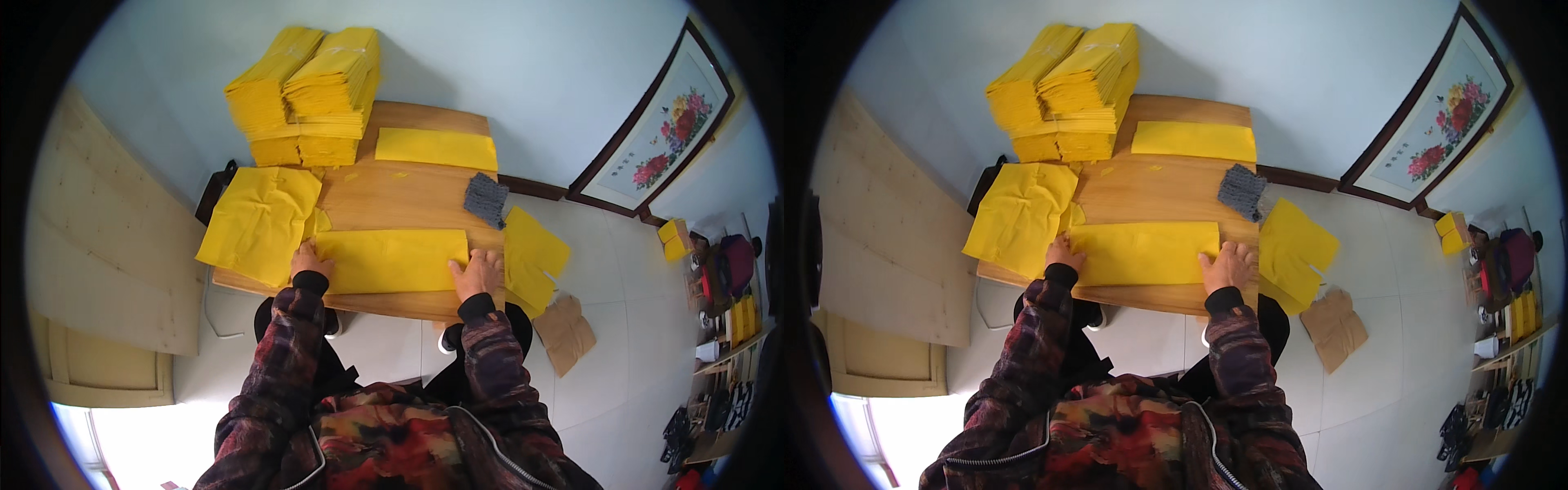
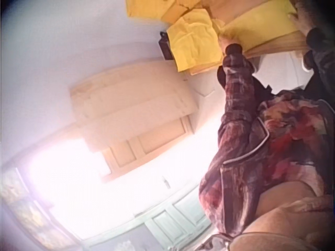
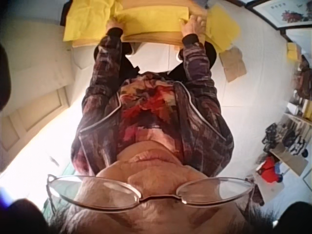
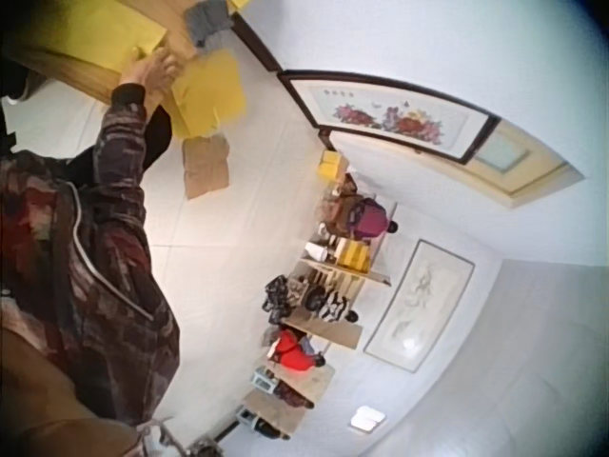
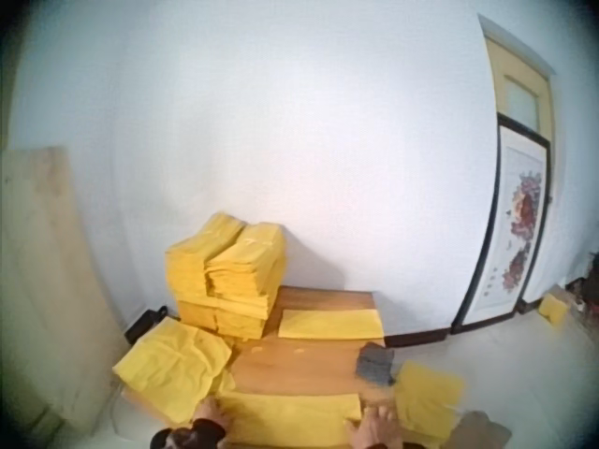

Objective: The person folds yellow poly mailers on a wooden table, smoothing each fold and stacking the finished pieces. The person also tears off small pieces of yellow plastic and sets them aside.

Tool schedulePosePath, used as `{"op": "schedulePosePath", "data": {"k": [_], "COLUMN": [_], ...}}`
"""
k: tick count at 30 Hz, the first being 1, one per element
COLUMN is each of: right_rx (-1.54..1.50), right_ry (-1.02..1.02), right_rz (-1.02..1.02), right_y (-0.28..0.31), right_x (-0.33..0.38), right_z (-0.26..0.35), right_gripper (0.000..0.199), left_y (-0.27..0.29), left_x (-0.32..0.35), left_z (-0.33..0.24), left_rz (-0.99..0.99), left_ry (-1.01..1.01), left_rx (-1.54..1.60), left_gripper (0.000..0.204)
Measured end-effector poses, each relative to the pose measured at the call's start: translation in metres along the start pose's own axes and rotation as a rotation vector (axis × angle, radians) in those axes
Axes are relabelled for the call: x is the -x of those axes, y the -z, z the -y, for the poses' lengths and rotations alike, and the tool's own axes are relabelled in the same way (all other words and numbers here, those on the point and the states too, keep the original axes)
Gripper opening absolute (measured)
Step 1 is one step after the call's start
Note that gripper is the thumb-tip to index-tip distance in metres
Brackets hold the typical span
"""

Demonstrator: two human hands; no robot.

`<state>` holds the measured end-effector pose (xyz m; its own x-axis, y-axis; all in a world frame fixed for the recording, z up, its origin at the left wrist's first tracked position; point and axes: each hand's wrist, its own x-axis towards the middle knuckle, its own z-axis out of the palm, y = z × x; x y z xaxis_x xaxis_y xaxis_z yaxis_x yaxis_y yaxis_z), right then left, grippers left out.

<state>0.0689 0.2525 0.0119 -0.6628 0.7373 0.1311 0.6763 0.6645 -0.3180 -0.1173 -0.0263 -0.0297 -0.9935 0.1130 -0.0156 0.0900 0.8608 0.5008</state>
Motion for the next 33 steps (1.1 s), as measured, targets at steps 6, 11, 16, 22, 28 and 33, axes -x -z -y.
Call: {"op": "schedulePosePath", "data": {"k": [6,11,16,22,28,33], "right_rx": [0.040,-0.114,-0.330,-0.632,-0.637,-0.682], "right_ry": [-0.078,-0.024,-0.011,0.115,0.087,0.092], "right_rz": [0.071,-0.036,0.023,-0.032,0.022,0.039], "right_y": [0.007,-0.012,-0.020,0.027,0.038,0.009], "right_x": [-0.008,-0.005,-0.007,-0.067,-0.222,-0.326], "right_z": [0.011,0.003,-0.006,-0.035,-0.057,-0.064], "right_gripper": [0.053,0.041,0.034,0.029,0.026,0.027], "left_y": [-0.003,-0.005,0.016,0.054,0.010,-0.052], "left_x": [-0.020,-0.015,-0.003,-0.049,-0.151,-0.225], "left_z": [0.011,0.014,0.005,-0.055,-0.153,-0.197], "left_rz": [0.109,0.094,0.107,0.314,0.550,0.456], "left_ry": [0.000,-0.047,-0.119,-0.247,-0.135,-0.040], "left_rx": [0.003,0.098,0.387,0.672,1.000,1.077], "left_gripper": [0.063,0.053,0.036,0.030,0.032,0.028]}}
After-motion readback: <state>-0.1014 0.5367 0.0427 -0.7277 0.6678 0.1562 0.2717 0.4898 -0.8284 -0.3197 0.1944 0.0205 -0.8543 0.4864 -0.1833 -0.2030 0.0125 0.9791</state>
